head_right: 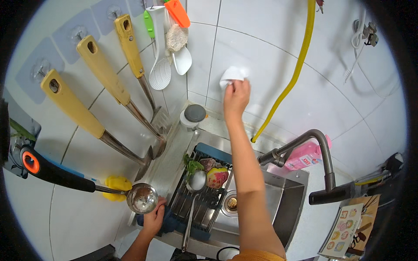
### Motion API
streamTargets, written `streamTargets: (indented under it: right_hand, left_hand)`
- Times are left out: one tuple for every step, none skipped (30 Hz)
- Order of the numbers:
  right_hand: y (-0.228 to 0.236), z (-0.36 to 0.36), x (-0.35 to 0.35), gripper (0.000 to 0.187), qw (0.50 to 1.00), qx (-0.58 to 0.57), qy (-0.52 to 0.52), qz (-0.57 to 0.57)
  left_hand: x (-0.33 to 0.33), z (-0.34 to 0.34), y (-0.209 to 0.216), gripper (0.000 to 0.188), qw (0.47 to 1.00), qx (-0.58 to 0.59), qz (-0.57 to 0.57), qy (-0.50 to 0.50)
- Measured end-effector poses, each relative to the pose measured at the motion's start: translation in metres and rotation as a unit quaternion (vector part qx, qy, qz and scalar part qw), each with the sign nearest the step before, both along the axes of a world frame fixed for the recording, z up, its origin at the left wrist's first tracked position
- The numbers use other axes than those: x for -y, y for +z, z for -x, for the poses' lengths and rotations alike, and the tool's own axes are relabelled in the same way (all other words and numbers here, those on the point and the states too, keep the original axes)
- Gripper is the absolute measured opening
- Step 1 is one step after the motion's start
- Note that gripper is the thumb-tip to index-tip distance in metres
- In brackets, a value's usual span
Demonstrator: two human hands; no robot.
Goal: The person wipes the tiled kitchen wall around a sink, water heater pipes, and utensil rack using a cloth and then a white tissue.
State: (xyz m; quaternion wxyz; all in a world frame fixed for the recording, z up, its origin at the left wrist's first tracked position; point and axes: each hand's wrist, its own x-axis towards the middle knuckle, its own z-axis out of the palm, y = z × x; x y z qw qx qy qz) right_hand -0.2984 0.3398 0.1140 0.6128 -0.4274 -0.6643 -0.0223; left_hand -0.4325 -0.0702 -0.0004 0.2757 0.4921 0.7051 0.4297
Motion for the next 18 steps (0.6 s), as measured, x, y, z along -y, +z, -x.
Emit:
streamTargets:
  right_hand:
    - [0.007,-0.002,-0.014,0.022,0.996,0.037,-0.032,-0.077]
    - [0.012,0.001,-0.024,0.022,0.992,0.071,-0.023,-0.106]
    - [0.016,0.003,-0.033,0.022,0.985,0.104,-0.014,-0.136]
    - [0.019,0.005,-0.039,0.021,0.976,0.138,-0.004,-0.166]
    - [0.019,0.009,-0.041,0.021,0.965,0.197,0.016,-0.172]
    - [0.015,0.016,-0.042,0.021,0.949,0.256,0.037,-0.178]
    - [0.011,0.019,-0.043,0.021,0.93,0.314,0.056,-0.183]
    - [0.001,0.015,-0.044,0.023,0.918,0.349,0.08,-0.169]
    - [-0.016,0.011,-0.043,0.025,0.906,0.38,0.105,-0.152]
    - [-0.033,0.006,-0.041,0.027,0.893,0.41,0.129,-0.135]
    - [-0.053,-0.001,-0.038,0.028,0.897,0.413,0.137,-0.071]
    - [-0.074,-0.009,-0.032,0.029,0.898,0.415,0.144,-0.008]
    - [-0.085,-0.014,-0.027,0.031,0.897,0.412,0.152,0.054]
    - [-0.086,-0.02,-0.026,0.03,0.883,0.45,0.134,-0.003]
    - [-0.087,-0.027,-0.024,0.029,0.862,0.489,0.117,-0.059]
    - [-0.088,-0.032,-0.023,0.028,0.837,0.525,0.099,-0.114]
    - [-0.081,-0.033,-0.021,0.029,0.853,0.51,0.078,-0.081]
    - [-0.06,-0.027,-0.019,0.03,0.866,0.493,0.059,-0.052]
  left_hand:
    - [-0.007,0.001,0.002,0.021,1.0,-0.013,0.002,-0.015]
    - [-0.018,0.002,0.005,0.022,0.997,-0.063,-0.019,-0.036]
    - [-0.031,0.002,0.008,0.024,0.991,-0.114,-0.04,-0.058]
    - [-0.044,0.002,0.01,0.025,0.981,-0.164,-0.063,-0.078]
    - [-0.056,0.002,0.006,0.026,0.98,-0.164,-0.074,-0.081]
    - [-0.07,0.001,-0.006,0.028,0.979,-0.163,-0.085,-0.083]
    - [-0.083,0.0,-0.015,0.029,0.978,-0.163,-0.096,-0.086]
    - [-0.096,-0.002,-0.019,0.031,0.976,-0.168,-0.106,-0.082]
    - [-0.11,-0.002,-0.021,0.032,0.974,-0.177,-0.114,-0.079]
    - [-0.122,-0.002,-0.022,0.033,0.972,-0.185,-0.122,-0.075]
    - [-0.135,-0.003,-0.023,0.033,0.971,-0.189,-0.131,-0.07]
    - [-0.147,-0.004,-0.023,0.034,0.969,-0.194,-0.141,-0.063]
    - [-0.158,-0.004,-0.021,0.034,0.966,-0.2,-0.151,-0.056]
    - [-0.167,-0.004,-0.019,0.035,0.961,-0.218,-0.154,-0.064]
    - [-0.175,-0.005,-0.016,0.035,0.96,-0.22,-0.163,-0.06]
    - [-0.183,-0.007,-0.013,0.035,0.958,-0.222,-0.171,-0.057]
    - [-0.19,-0.01,-0.011,0.036,0.956,-0.224,-0.18,-0.054]
    - [-0.195,-0.008,-0.015,0.036,0.958,-0.222,-0.178,-0.045]
